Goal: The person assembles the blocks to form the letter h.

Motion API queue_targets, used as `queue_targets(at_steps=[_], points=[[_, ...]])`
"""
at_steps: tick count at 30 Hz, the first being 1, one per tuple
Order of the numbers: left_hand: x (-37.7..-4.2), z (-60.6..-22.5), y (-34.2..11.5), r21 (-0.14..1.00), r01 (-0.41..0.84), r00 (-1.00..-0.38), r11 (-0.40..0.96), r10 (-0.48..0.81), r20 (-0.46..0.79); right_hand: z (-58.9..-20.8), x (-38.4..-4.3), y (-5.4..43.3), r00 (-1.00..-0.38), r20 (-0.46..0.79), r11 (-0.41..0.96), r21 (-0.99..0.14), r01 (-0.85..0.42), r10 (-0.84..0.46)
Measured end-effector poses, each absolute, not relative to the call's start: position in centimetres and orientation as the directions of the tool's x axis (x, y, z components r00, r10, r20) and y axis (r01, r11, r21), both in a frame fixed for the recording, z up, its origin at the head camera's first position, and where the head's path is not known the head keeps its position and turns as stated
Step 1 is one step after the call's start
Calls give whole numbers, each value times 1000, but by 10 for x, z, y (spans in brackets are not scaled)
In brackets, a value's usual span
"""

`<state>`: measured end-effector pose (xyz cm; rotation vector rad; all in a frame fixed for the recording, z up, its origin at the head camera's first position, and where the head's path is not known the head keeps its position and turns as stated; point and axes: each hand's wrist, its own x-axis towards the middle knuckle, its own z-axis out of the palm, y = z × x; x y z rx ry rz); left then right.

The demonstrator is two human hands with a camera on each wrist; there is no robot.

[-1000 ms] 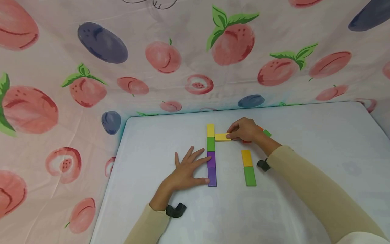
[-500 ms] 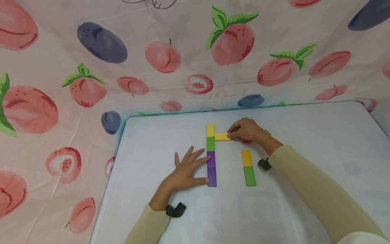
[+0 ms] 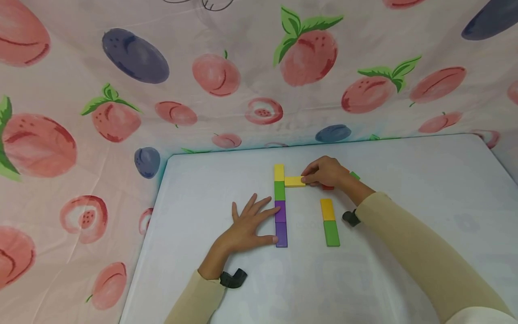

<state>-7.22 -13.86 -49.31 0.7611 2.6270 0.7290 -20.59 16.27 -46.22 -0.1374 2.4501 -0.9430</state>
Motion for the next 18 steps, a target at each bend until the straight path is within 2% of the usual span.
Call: queue_targets(at_steps=[18], points=[[-72, -493, -138, 550, 411, -813, 727, 565, -140, -461, -205, 163, -868, -413, 764, -642, 63, -275]])
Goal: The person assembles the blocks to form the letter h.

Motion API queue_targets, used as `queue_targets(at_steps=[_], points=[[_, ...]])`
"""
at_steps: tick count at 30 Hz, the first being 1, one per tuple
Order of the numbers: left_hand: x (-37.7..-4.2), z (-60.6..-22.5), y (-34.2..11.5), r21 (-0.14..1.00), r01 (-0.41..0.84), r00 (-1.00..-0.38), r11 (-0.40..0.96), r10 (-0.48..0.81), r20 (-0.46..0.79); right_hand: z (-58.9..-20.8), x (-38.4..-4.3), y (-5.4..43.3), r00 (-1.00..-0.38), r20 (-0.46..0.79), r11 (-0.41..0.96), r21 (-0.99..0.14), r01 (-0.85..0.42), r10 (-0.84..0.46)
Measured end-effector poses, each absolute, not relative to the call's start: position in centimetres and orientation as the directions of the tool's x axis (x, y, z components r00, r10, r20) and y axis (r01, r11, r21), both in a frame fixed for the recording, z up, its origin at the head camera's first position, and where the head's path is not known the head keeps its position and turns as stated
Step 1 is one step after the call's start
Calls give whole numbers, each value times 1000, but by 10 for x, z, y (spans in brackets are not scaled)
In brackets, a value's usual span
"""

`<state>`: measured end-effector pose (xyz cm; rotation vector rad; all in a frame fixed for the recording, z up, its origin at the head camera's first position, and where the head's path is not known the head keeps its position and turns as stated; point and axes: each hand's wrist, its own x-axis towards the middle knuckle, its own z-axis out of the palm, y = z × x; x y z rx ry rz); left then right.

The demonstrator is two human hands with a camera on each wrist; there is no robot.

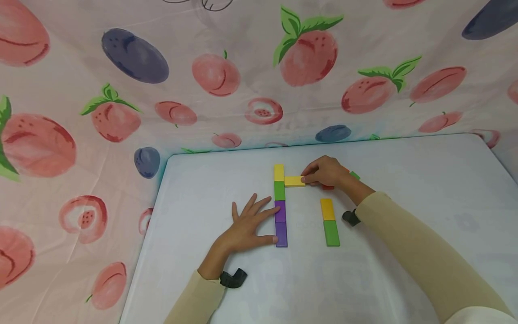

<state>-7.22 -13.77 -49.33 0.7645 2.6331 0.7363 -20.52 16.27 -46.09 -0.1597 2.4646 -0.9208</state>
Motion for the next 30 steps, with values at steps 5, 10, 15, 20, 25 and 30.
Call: queue_targets(at_steps=[5, 10, 15, 20, 25, 30], points=[[-72, -492, -138, 559, 404, -814, 724, 563, -141, -461, -206, 163, -865, -414, 764, -643, 58, -283], [-72, -492, -137, 558, 402, -815, 726, 562, -144, -461, -206, 163, -863, -417, 761, -646, 60, -285], [-72, -491, -137, 559, 397, -815, 728, 560, -151, -461, -206, 164, -861, -417, 757, -650, 60, -290], [-72, -490, -137, 565, 394, -815, 725, 560, -150, -460, -206, 163, -862, -415, 755, -653, 59, -291], [-71, -490, -137, 563, 395, -816, 726, 559, -147, -461, -206, 163, -861, -425, 758, -648, 73, -280], [-71, -491, -137, 564, 395, -816, 725, 559, -146, -463, -208, 163, -860, -428, 758, -647, 77, -278]])
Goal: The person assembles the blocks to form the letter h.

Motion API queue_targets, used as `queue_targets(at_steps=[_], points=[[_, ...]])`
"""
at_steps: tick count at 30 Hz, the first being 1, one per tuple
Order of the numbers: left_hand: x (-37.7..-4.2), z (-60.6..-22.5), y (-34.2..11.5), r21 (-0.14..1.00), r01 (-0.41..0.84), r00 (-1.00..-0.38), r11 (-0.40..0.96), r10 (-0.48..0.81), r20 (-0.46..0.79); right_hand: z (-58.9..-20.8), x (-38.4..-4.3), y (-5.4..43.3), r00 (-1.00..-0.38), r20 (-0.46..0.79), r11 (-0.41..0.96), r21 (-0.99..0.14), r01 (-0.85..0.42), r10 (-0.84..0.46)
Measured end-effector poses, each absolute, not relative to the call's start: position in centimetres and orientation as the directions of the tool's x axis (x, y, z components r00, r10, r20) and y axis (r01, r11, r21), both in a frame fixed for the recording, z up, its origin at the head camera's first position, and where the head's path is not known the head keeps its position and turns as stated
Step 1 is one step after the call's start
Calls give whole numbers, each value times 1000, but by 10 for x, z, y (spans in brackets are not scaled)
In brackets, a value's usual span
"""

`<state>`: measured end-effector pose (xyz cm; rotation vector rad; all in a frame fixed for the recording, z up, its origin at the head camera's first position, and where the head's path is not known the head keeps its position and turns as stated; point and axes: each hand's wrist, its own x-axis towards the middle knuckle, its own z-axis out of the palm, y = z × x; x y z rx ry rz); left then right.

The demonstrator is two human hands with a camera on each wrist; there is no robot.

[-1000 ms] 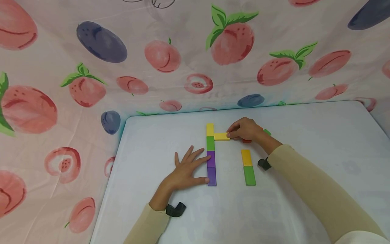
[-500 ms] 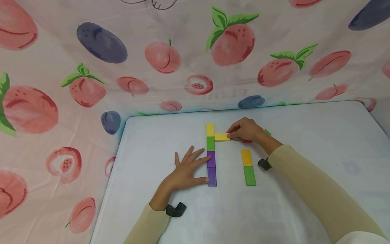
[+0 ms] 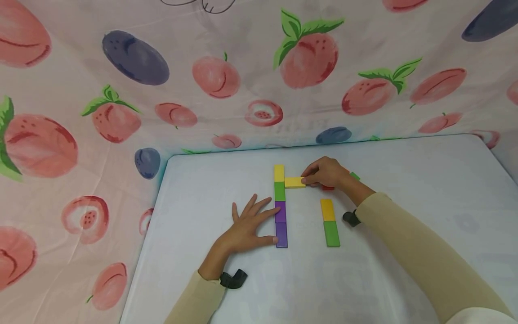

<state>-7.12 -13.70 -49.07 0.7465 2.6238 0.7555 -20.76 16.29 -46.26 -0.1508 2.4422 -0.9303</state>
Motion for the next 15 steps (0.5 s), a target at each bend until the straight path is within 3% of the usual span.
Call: queue_targets(at_steps=[8, 15], points=[[-71, -492, -137, 555, 396, -816, 731, 557, -151, -463, -206, 163, -861, -425, 744, -663, 85, -280], [-71, -493, -138, 558, 399, -816, 728, 559, -147, -460, -204, 167, -848, -448, 593, -777, 213, -283]])
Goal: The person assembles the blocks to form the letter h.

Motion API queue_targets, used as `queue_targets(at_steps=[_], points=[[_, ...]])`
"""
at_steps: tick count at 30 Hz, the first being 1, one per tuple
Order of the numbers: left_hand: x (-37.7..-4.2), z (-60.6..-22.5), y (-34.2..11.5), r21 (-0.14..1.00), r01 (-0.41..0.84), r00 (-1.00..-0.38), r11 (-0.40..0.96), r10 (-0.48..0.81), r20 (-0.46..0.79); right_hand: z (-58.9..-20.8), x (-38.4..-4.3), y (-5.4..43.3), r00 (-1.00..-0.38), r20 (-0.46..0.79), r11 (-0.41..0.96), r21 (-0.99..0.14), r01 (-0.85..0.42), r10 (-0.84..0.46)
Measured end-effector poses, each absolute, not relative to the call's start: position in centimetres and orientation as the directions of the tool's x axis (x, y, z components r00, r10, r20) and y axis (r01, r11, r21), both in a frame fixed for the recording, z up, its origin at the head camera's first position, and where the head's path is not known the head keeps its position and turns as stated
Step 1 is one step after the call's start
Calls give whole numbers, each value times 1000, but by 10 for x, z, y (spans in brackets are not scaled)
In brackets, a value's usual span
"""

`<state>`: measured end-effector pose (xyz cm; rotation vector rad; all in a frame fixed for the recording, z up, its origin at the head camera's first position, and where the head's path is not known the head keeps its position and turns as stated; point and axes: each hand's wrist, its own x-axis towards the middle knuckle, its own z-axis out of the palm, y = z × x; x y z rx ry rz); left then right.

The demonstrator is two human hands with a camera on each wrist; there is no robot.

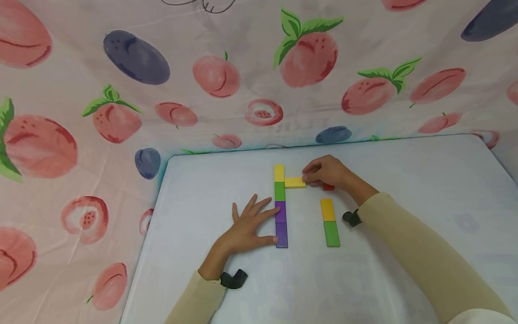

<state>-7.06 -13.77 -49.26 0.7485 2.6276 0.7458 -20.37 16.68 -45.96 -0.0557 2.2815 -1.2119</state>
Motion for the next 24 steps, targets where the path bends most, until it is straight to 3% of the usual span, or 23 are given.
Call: queue_targets(at_steps=[6, 10, 17, 24], points=[[-71, -493, -138, 555, 393, -817, 733, 556, -155, -453, -202, 173, -859, -461, 539, -792, 287, -221], [-71, -493, -138, 555, 399, -815, 730, 560, -150, -442, -198, 180, -889, -414, 539, -802, 256, -194], [-70, -493, -138, 556, 401, -812, 728, 564, -151, -432, -193, 202, -949, -225, 705, -709, 4, -220], [-70, -493, -139, 560, 399, -810, 726, 566, -155, -441, -187, 225, -939, -141, 807, -560, -187, -314]])
